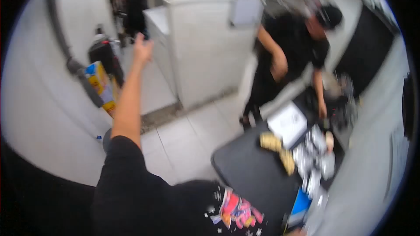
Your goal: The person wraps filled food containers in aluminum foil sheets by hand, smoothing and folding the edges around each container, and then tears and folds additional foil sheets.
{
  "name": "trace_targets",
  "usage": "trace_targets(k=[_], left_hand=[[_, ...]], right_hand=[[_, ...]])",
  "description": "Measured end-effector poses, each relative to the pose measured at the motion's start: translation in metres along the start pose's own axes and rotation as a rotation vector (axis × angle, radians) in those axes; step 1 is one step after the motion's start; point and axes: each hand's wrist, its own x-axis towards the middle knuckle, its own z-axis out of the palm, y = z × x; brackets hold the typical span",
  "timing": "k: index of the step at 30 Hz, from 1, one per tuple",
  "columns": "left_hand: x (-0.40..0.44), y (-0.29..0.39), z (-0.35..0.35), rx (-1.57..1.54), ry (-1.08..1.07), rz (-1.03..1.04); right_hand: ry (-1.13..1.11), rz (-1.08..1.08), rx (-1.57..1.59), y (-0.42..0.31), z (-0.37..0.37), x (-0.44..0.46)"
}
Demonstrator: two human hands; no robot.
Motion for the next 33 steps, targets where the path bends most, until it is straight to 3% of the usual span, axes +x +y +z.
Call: trace_targets(k=[1,2,3,4,6,8,9,12,16,17,19,20,22,24,27,30,33], left_hand=[[-0.021,0.029,0.016,-0.016,-0.007,-0.031],[-0.050,0.042,0.031,-0.017,-0.142,-0.072],[-0.090,0.051,0.050,-0.127,-0.246,-0.081],[-0.118,0.035,0.076,-0.173,-0.328,-0.114],[-0.193,0.016,0.117,-0.079,-0.460,-0.100],[-0.263,-0.040,0.146,0.015,-0.511,0.007],[-0.300,-0.043,0.167,-0.040,-0.615,-0.089],[-0.372,0.020,0.215,0.137,-0.928,0.196],[-0.392,0.075,0.280,0.261,-1.127,0.499],[-0.398,0.079,0.298,0.339,-1.154,0.513],[-0.398,0.071,0.337,0.424,-1.247,0.482],[-0.398,0.064,0.352,0.400,-1.279,0.500],[-0.400,0.040,0.380,0.396,-1.247,0.543],[-0.396,0.035,0.392,0.287,-1.247,0.576],[-0.394,0.034,0.401,0.383,-1.295,0.561],[-0.389,0.037,0.400,0.271,-1.341,0.541],[-0.388,0.043,0.403,0.275,-1.405,0.537]], right_hand=[[-0.041,-0.069,-0.091,0.027,0.010,0.003],[-0.106,-0.008,-0.066,0.044,0.002,0.001],[-0.108,0.379,0.774,0.049,0.010,0.004],[0.235,0.762,1.594,0.044,0.009,0.004],[0.329,1.095,1.453,0.028,-0.005,0.014],[0.281,1.098,1.297,0.012,-0.026,-0.004],[0.254,1.074,1.293,0.017,-0.027,-0.011],[0.172,0.965,1.332,0.017,-0.027,-0.015],[0.209,0.853,1.358,0.000,-0.025,-0.028],[0.196,0.759,1.408,0.016,-0.013,-0.031],[0.227,0.932,1.211,-0.001,-0.022,-0.031],[0.262,0.794,1.275,0.019,-0.001,-0.034],[0.240,0.859,1.233,-0.014,-0.027,-0.037],[0.108,0.753,1.283,-0.029,-0.043,-0.040],[0.172,0.854,1.015,-0.033,-0.047,-0.045],[0.371,0.740,0.399,-0.021,-0.043,-0.053],[0.437,0.499,-0.064,-0.080,-0.068,-0.057]])
